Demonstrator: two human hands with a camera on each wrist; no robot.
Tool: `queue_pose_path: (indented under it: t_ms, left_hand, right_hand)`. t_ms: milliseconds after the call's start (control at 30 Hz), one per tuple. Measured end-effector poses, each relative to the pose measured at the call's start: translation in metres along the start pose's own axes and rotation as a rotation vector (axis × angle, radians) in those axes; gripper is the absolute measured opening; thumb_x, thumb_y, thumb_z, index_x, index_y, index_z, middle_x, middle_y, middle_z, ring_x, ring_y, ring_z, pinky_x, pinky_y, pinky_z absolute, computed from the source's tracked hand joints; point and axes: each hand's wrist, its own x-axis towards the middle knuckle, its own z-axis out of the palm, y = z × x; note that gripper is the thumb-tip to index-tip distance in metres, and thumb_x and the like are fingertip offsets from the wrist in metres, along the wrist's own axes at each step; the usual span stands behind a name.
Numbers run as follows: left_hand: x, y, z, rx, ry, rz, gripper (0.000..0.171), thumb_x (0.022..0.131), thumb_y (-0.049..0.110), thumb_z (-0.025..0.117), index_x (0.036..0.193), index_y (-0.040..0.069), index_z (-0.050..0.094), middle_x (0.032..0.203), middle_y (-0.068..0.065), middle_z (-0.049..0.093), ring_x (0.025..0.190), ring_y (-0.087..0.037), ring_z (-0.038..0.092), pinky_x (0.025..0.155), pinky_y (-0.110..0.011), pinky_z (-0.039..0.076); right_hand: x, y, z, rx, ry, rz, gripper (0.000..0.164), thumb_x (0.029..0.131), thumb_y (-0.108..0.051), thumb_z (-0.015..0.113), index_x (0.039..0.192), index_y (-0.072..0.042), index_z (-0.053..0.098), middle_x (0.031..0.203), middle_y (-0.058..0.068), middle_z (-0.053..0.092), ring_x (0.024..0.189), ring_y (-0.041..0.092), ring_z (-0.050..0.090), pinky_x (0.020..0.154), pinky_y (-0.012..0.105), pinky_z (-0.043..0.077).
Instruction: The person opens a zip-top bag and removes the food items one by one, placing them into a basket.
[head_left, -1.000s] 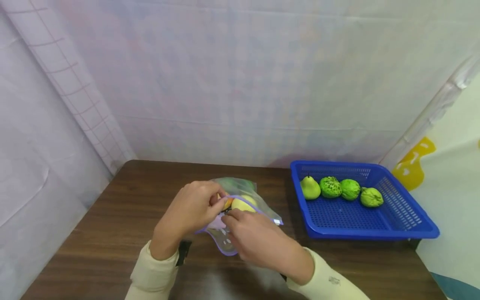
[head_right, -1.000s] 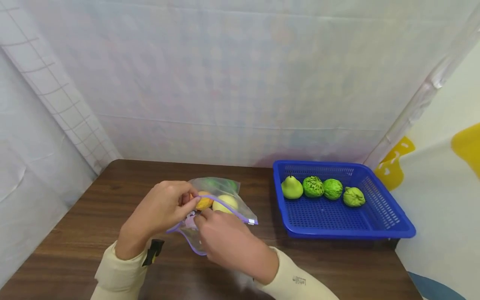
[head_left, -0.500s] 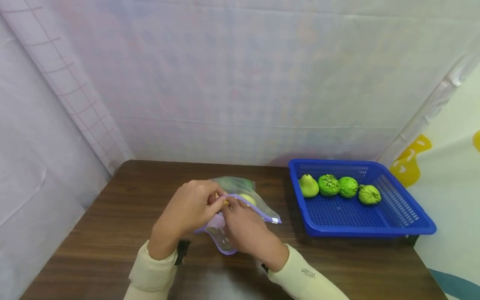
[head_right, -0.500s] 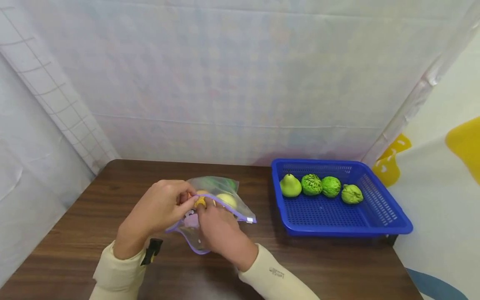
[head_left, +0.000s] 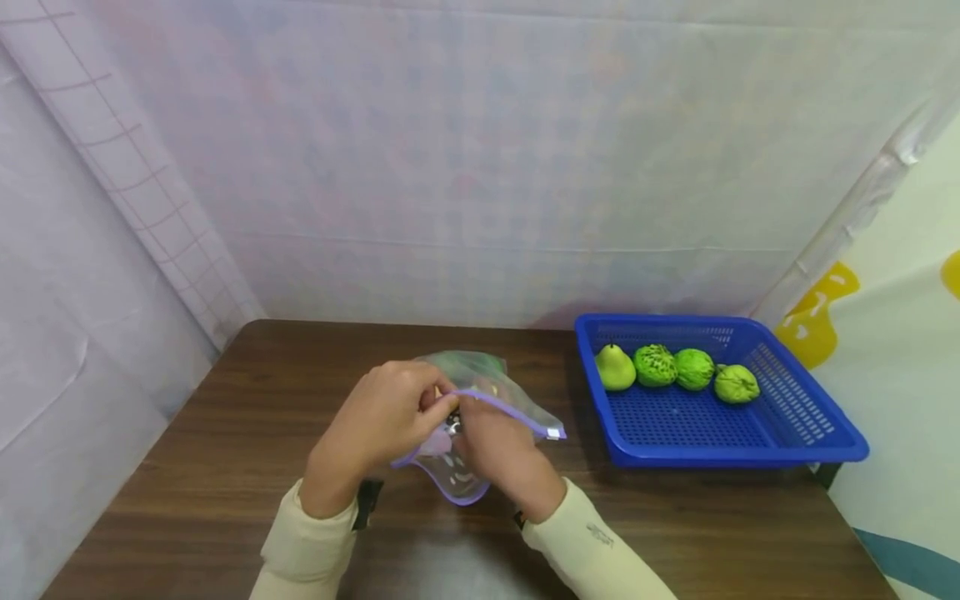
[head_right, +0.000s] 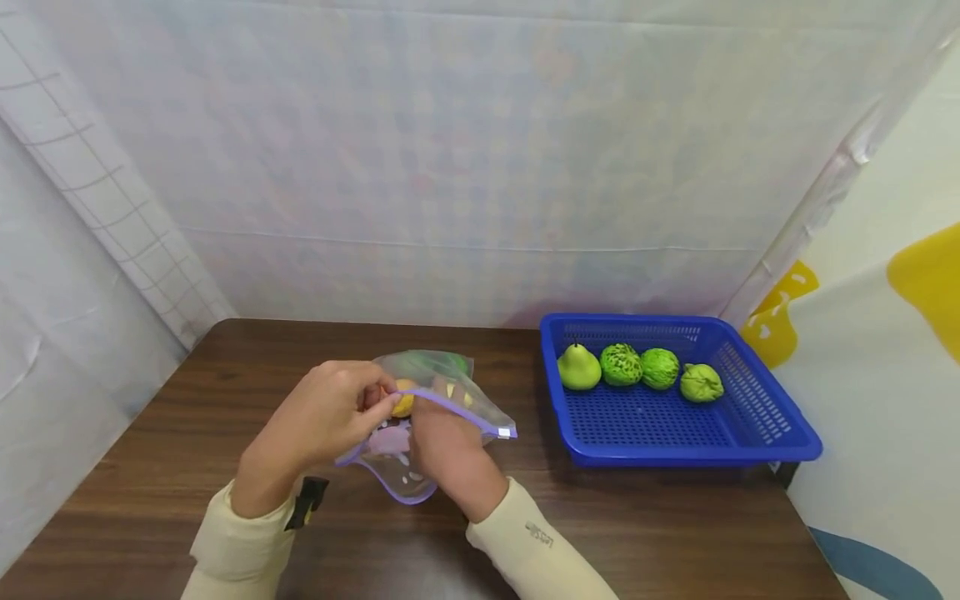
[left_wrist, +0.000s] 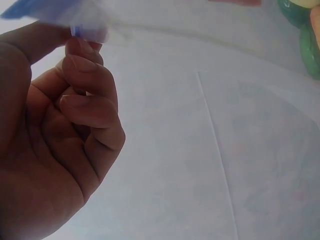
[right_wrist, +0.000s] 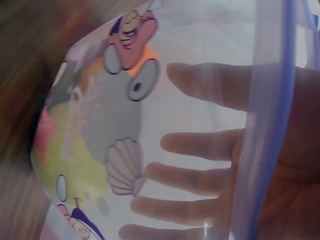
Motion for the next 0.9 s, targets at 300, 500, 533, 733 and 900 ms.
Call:
queue_pose_path:
  t_ms: [300, 500, 533, 733, 900]
  left_hand:
    - [0.0, 0.0, 0.0, 0.012, 0.013, 0.026, 0.005, 0.081, 0.014, 0.073, 0.078, 0.012, 0.076, 0.054, 0.008, 0.051, 0.047, -0.004, 0.041, 0.041, -0.024, 0.035]
    - [0.0, 0.001, 0.0, 0.004, 0.005, 0.033, 0.006, 0.081, 0.013, 0.072, 0.077, 0.01, 0.075, 0.054, 0.008, 0.052, 0.047, -0.004, 0.041, 0.041, -0.023, 0.036]
    - [0.0, 0.001, 0.001, 0.004, 0.006, 0.033, 0.006, 0.081, 0.013, 0.072, 0.077, 0.01, 0.075, 0.054, 0.008, 0.051, 0.047, -0.004, 0.041, 0.041, -0.023, 0.036]
    - [0.0, 0.001, 0.001, 0.009, 0.017, 0.035, 0.004, 0.08, 0.012, 0.074, 0.076, 0.01, 0.075, 0.054, 0.008, 0.051, 0.047, -0.003, 0.04, 0.041, -0.023, 0.036]
    - [0.001, 0.001, 0.002, 0.012, 0.005, 0.036, 0.004, 0.08, 0.012, 0.074, 0.077, 0.009, 0.075, 0.055, 0.007, 0.052, 0.048, -0.004, 0.042, 0.043, -0.024, 0.038]
  right_hand:
    - [0.005, 0.001, 0.009, 0.018, -0.041, 0.06, 0.054, 0.082, -0.029, 0.077, 0.127, -0.007, 0.058, 0.122, 0.015, 0.063, 0.107, 0.029, 0.059, 0.088, 0.05, 0.055]
    - [0.008, 0.001, 0.014, 0.096, -0.083, 0.133, 0.053, 0.083, -0.025, 0.075, 0.13, -0.009, 0.057, 0.126, 0.017, 0.055, 0.102, 0.03, 0.06, 0.076, 0.053, 0.059]
    - [0.009, 0.001, 0.015, 0.095, -0.091, 0.137, 0.053, 0.084, -0.026, 0.074, 0.131, -0.009, 0.057, 0.125, 0.017, 0.055, 0.102, 0.03, 0.06, 0.076, 0.053, 0.059]
    - [0.012, 0.003, 0.018, 0.047, -0.069, 0.13, 0.052, 0.083, -0.028, 0.075, 0.128, -0.007, 0.059, 0.127, 0.018, 0.056, 0.112, 0.034, 0.054, 0.091, 0.054, 0.053]
    - [0.014, 0.005, 0.02, 0.067, -0.096, 0.179, 0.044, 0.082, -0.027, 0.076, 0.117, -0.004, 0.063, 0.123, 0.018, 0.059, 0.104, 0.033, 0.059, 0.079, 0.053, 0.059]
